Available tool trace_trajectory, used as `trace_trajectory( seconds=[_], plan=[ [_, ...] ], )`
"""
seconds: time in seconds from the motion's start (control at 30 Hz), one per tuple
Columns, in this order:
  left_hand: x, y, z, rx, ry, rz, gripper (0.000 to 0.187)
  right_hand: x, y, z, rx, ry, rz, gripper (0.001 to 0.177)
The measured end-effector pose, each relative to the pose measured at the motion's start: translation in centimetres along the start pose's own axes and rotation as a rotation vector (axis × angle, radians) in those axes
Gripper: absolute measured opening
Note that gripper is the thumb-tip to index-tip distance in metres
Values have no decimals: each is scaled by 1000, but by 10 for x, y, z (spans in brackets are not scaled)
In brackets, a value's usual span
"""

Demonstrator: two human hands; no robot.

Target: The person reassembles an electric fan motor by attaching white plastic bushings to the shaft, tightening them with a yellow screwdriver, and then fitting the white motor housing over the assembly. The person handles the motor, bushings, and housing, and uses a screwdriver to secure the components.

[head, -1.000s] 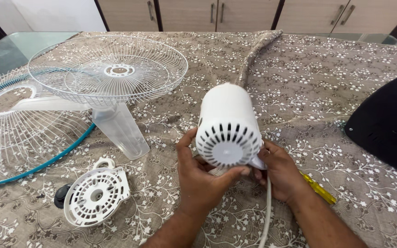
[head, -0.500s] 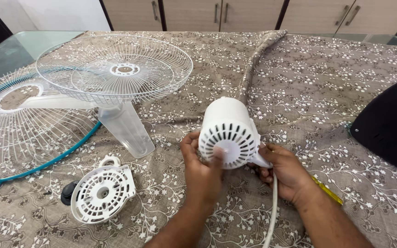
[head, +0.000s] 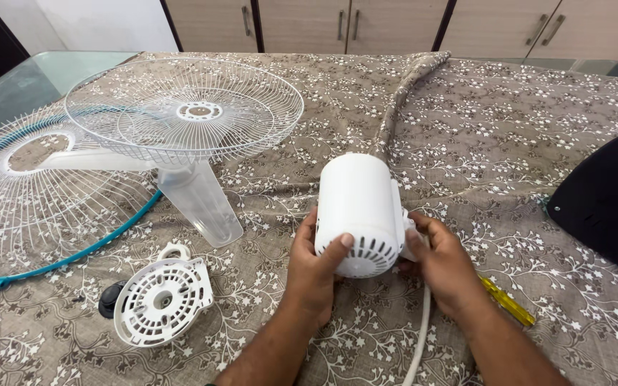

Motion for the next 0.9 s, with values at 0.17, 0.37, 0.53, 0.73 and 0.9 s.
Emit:
trace_trajectory(
  seconds=[0.17,0.37,0.53,0.73,0.9],
  plan=[
    [21,19,-22,234,-242,161,119,4,2,10,-167,-168,209,93],
    [47,52,-45,668,-474,338,127,9,9,19,-359,-196,421,135],
    [39,34,-26,287,-269,320,110,-2,2,12,-427,-232,350,126],
    [26,20,-24,299,-458,313,88,-25,-13,5,-433,-148,114,117],
    [12,6,-10,98,-492,254,80,-24,-19,3,-451,32,114,115]
  ],
)
Point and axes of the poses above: each hand's wrist, its own y-axis away from the middle knuckle, its own x-axis out of the palm, z = x × y, the point moved 8 cm from there along -y, towards the middle knuckle, and after that the axes turned 8 degrees about y, right-handed, at the moved point
